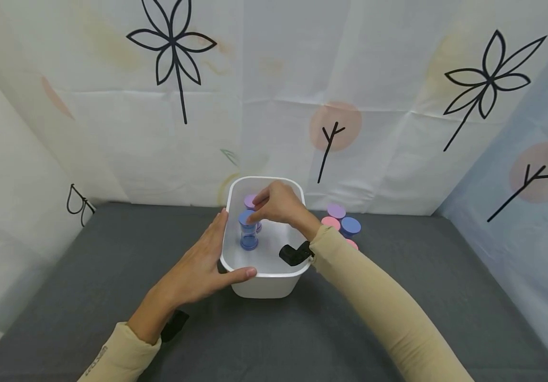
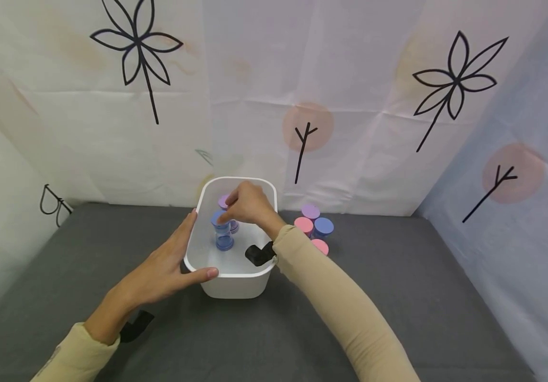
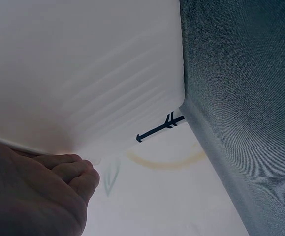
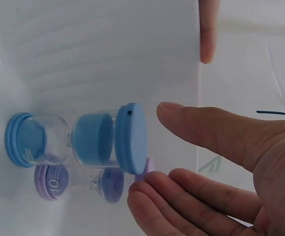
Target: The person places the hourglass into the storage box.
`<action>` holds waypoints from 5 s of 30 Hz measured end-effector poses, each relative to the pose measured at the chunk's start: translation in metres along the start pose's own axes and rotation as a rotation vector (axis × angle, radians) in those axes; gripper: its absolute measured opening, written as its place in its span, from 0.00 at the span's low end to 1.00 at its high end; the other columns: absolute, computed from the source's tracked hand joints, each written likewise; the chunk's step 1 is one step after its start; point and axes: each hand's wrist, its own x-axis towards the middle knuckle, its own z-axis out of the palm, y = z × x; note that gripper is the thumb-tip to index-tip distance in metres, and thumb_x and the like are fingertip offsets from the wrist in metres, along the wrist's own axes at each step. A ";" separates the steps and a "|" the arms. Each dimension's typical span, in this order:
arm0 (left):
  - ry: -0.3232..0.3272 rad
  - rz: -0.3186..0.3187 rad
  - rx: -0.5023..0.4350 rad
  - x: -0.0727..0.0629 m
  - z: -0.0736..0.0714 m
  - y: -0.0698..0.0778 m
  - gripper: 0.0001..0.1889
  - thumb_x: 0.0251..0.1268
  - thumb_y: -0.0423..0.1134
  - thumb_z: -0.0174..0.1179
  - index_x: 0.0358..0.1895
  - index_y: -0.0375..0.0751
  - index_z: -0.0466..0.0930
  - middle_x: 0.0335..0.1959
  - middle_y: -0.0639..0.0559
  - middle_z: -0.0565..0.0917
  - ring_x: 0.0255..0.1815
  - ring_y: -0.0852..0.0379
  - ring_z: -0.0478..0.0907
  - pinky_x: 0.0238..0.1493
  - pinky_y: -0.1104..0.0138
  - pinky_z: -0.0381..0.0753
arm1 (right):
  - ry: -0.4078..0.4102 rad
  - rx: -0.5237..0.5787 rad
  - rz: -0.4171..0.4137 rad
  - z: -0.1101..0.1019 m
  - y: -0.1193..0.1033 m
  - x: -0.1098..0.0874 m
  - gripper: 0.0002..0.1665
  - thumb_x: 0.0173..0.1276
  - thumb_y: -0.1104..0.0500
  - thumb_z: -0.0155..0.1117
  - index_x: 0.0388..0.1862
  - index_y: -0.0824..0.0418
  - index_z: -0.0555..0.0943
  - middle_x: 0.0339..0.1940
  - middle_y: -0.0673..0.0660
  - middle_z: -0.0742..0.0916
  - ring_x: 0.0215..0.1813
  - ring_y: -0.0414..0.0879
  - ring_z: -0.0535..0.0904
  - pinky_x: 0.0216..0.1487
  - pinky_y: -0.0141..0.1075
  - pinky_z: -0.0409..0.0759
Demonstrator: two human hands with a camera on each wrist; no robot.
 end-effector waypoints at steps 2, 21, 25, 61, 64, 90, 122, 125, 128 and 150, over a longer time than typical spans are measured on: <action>0.000 -0.002 0.001 0.000 0.000 0.000 0.65 0.58 0.71 0.64 0.83 0.50 0.28 0.84 0.53 0.35 0.83 0.49 0.39 0.73 0.41 0.56 | -0.005 0.009 -0.005 -0.003 0.000 -0.002 0.26 0.50 0.58 0.86 0.48 0.66 0.89 0.37 0.53 0.91 0.43 0.44 0.87 0.44 0.35 0.83; 0.009 0.007 -0.002 0.000 0.001 -0.001 0.64 0.59 0.70 0.65 0.83 0.49 0.28 0.84 0.51 0.36 0.83 0.48 0.39 0.73 0.40 0.55 | -0.022 0.174 -0.106 -0.049 0.007 -0.043 0.28 0.55 0.58 0.83 0.53 0.67 0.86 0.45 0.57 0.90 0.48 0.48 0.88 0.52 0.41 0.83; 0.014 0.011 -0.004 0.000 0.001 0.000 0.64 0.59 0.70 0.65 0.83 0.49 0.29 0.84 0.51 0.37 0.83 0.48 0.39 0.73 0.40 0.55 | -0.011 0.212 -0.111 -0.059 0.014 -0.057 0.28 0.56 0.59 0.82 0.54 0.68 0.85 0.47 0.59 0.90 0.49 0.50 0.88 0.54 0.43 0.83; 0.022 0.018 -0.010 0.000 0.000 0.000 0.64 0.57 0.69 0.66 0.83 0.51 0.29 0.84 0.52 0.38 0.83 0.49 0.40 0.72 0.40 0.57 | 0.149 0.475 -0.106 -0.079 0.134 -0.140 0.32 0.62 0.68 0.75 0.64 0.78 0.75 0.57 0.67 0.86 0.53 0.44 0.86 0.54 0.33 0.81; 0.018 0.016 -0.009 0.000 0.000 0.000 0.64 0.58 0.69 0.66 0.83 0.51 0.29 0.84 0.51 0.38 0.83 0.48 0.40 0.73 0.40 0.56 | 0.141 0.464 -0.096 -0.079 0.137 -0.141 0.32 0.63 0.67 0.75 0.64 0.77 0.75 0.58 0.68 0.85 0.54 0.46 0.86 0.54 0.33 0.81; 0.026 0.029 -0.012 0.000 0.000 0.000 0.65 0.57 0.69 0.67 0.83 0.51 0.29 0.84 0.51 0.39 0.83 0.50 0.40 0.73 0.42 0.56 | -0.056 0.314 -0.048 -0.077 0.154 -0.137 0.34 0.60 0.63 0.78 0.63 0.75 0.78 0.56 0.67 0.85 0.56 0.55 0.84 0.49 0.34 0.82; 0.009 0.015 -0.007 0.000 0.000 -0.001 0.64 0.59 0.69 0.66 0.83 0.50 0.28 0.84 0.51 0.37 0.83 0.48 0.40 0.73 0.41 0.56 | 0.016 0.444 -0.099 -0.082 0.147 -0.143 0.27 0.61 0.67 0.76 0.59 0.74 0.80 0.46 0.57 0.90 0.48 0.46 0.87 0.49 0.38 0.84; 0.007 0.014 -0.009 0.000 0.000 -0.001 0.64 0.59 0.69 0.66 0.83 0.49 0.28 0.84 0.52 0.37 0.83 0.48 0.40 0.73 0.41 0.56 | 0.044 0.505 -0.133 -0.083 0.144 -0.145 0.26 0.63 0.70 0.74 0.60 0.74 0.80 0.45 0.56 0.90 0.47 0.46 0.88 0.49 0.38 0.84; 0.011 0.020 -0.008 0.000 0.000 -0.001 0.64 0.59 0.69 0.66 0.83 0.50 0.28 0.84 0.52 0.38 0.83 0.49 0.40 0.73 0.41 0.56 | 0.079 0.575 -0.199 -0.084 0.142 -0.146 0.25 0.64 0.74 0.70 0.61 0.72 0.80 0.46 0.55 0.90 0.48 0.46 0.88 0.48 0.38 0.84; 0.014 0.024 -0.004 0.001 0.000 -0.001 0.64 0.59 0.68 0.66 0.83 0.51 0.28 0.84 0.51 0.38 0.83 0.48 0.41 0.72 0.40 0.58 | 0.190 0.789 -0.491 -0.067 0.090 -0.155 0.24 0.63 0.81 0.64 0.59 0.77 0.79 0.50 0.62 0.89 0.50 0.51 0.86 0.53 0.38 0.82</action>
